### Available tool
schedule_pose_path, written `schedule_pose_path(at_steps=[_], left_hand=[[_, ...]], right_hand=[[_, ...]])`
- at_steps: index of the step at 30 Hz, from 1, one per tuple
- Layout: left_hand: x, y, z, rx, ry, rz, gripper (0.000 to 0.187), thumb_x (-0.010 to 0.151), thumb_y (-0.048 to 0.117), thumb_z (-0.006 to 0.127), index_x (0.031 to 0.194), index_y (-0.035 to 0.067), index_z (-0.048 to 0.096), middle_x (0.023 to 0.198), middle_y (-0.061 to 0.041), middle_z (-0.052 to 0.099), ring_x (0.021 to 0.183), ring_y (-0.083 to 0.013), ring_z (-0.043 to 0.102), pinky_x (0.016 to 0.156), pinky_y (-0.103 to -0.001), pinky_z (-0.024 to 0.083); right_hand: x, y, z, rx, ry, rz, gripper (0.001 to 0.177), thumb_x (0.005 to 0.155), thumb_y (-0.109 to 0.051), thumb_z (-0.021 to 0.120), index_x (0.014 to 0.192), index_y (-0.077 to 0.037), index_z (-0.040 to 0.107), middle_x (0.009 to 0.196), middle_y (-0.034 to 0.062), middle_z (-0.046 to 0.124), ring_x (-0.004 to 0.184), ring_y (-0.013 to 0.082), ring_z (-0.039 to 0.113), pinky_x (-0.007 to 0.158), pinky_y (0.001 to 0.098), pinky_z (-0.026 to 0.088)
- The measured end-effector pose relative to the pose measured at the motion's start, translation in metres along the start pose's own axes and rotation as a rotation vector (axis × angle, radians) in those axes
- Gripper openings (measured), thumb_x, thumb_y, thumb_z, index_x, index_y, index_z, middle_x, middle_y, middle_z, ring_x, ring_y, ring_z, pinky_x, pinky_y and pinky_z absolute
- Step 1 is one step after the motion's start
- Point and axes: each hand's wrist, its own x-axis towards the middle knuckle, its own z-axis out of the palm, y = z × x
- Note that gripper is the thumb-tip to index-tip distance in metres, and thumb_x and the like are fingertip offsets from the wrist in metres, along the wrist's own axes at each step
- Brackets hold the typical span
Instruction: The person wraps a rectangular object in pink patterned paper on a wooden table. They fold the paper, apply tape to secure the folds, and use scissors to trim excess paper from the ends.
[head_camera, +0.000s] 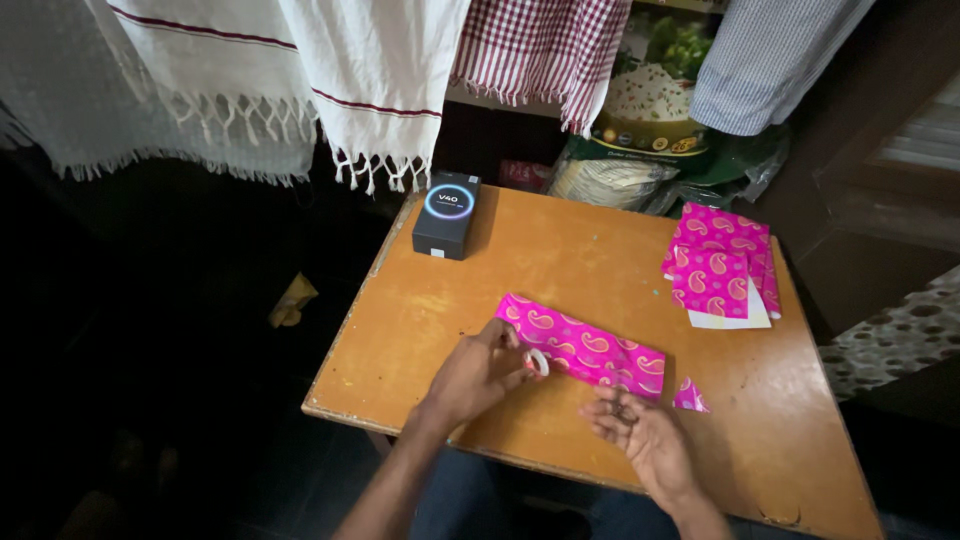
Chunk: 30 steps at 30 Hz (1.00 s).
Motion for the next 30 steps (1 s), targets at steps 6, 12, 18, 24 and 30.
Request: schedule_pose_path(at_steps=[6, 12, 18, 24, 30], left_hand=[[0.013, 0.011, -0.020, 0.292, 0.030, 0.330, 0.027, 0.085, 0.009, 0.068, 0.110, 0.011, 0.059, 0.097, -0.012, 0.076, 0.101, -0.0371, 0.069, 0.092, -0.047, 0.053], [0.016, 0.016, -0.017, 0.448, -0.035, 0.295, 0.028, 0.079, 0.014, 0.073, 0.104, 0.010, 0.060, 0.090, -0.013, 0.074, 0.101, -0.0325, 0.069, 0.114, -0.052, 0.037], [0.023, 0.016, -0.003, 0.661, -0.007, 0.378, 0.033, 0.090, 0.021, 0.066, 0.113, 0.000, 0.054, 0.088, -0.019, 0.072, 0.101, -0.0360, 0.068, 0.112, -0.056, 0.037], [0.023, 0.017, 0.000, 0.656, -0.023, 0.377, 0.026, 0.091, 0.016, 0.062, 0.110, 0.001, 0.054, 0.079, -0.018, 0.072, 0.100, -0.0348, 0.069, 0.117, -0.058, 0.032], [0.021, 0.020, 0.003, 0.654, -0.019, 0.430, 0.031, 0.091, 0.017, 0.063, 0.115, -0.001, 0.055, 0.082, -0.018, 0.072, 0.098, -0.0367, 0.069, 0.116, -0.057, 0.033]], right_hand=[[0.001, -0.012, 0.004, -0.164, -0.004, 0.148, 0.043, 0.089, -0.003, 0.057, 0.131, 0.007, 0.060, 0.125, 0.0230, 0.073, 0.117, 0.0310, 0.071, 0.091, 0.0377, 0.058], [0.013, -0.028, 0.024, -0.645, -0.060, 0.120, 0.044, 0.080, -0.009, 0.081, 0.121, 0.004, 0.069, 0.106, 0.0184, 0.075, 0.096, 0.0239, 0.070, 0.084, 0.0339, 0.057], [0.018, -0.085, 0.072, -1.417, 0.008, 0.083, 0.050, 0.066, -0.020, 0.089, 0.111, -0.008, 0.071, 0.099, 0.0035, 0.077, 0.093, 0.0166, 0.074, 0.088, 0.0301, 0.059], [0.019, -0.117, 0.101, -1.732, -0.046, -0.013, 0.059, 0.067, -0.035, 0.087, 0.119, -0.015, 0.072, 0.124, 0.0118, 0.068, 0.123, 0.0279, 0.058, 0.102, 0.0405, 0.047], [0.027, -0.120, 0.109, -1.862, -0.154, 0.045, 0.061, 0.072, -0.042, 0.079, 0.128, -0.020, 0.072, 0.131, 0.0042, 0.067, 0.135, 0.0229, 0.052, 0.113, 0.0391, 0.041]])
